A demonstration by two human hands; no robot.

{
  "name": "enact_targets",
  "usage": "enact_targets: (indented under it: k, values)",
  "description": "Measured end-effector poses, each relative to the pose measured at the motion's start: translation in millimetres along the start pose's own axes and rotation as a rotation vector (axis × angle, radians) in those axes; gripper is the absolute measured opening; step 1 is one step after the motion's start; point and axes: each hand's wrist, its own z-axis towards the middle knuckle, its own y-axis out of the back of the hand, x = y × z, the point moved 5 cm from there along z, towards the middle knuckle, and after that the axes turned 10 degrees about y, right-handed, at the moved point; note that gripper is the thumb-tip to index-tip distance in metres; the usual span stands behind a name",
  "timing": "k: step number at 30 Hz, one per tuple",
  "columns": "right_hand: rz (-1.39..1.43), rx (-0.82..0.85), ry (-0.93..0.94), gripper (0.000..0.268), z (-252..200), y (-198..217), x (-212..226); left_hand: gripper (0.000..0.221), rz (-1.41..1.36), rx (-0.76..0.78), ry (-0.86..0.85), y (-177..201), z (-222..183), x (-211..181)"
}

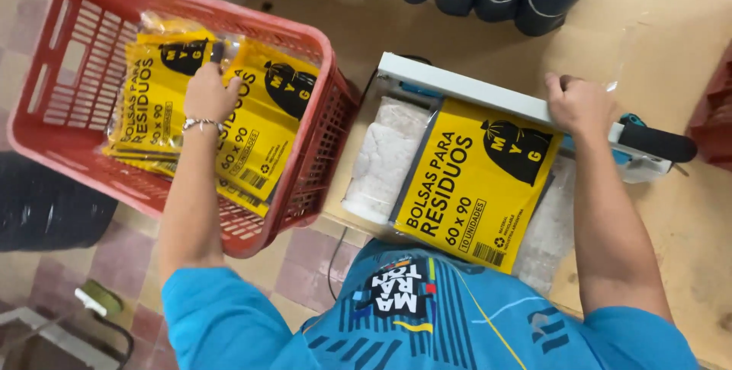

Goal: Using a manual heat sealer to seal the ends of yellow plastic bags and placing them into a collection crate.

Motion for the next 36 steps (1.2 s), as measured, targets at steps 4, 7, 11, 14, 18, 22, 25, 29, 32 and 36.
enact_targets:
  k: [4,7,11,14,18,22,25,29,32,36]
  values:
    - [-0.016,0.007,-0.054,0.066,-2,4,3,0.047,-0.225,0.299,0.473,-56,53,41]
    - [0.023,-0.089,-0.022,0.062,5,-6,-5,0.043,-0.318,0.224,0.290,-86,73,52]
    - [-0.007,-0.143,-0.045,0.059,0,-2,-4,0.047,-0.201,0.215,0.314,-87,78,43]
    - [0.052,-0.160,-0.033,0.063,-4,8,5,0.055,-0.173,0.129,0.356,-66,74,28]
    - [0.047,-0.145,0.006,0.063,-3,5,6,0.033,-0.608,0.307,0.508,-39,50,4]
    - [0.017,-0.229,0.072,0.054,-4,14,6,0.032,-0.452,0.387,0.407,-45,66,12]
    - [0.206,-0.344,0.200,0.040,-14,40,12,0.027,-0.414,0.412,0.321,-27,61,2]
    - [0.368,-0.680,0.488,0.016,-74,86,43,0.030,-0.340,0.336,0.150,1,57,6]
    - [0.551,-0.717,0.708,0.023,-138,90,71,0.024,-0.321,0.225,-0.032,25,56,30]
    - [0.369,-0.275,-0.109,0.028,-163,47,48,0.011,-0.281,-0.137,-0.182,90,11,57]
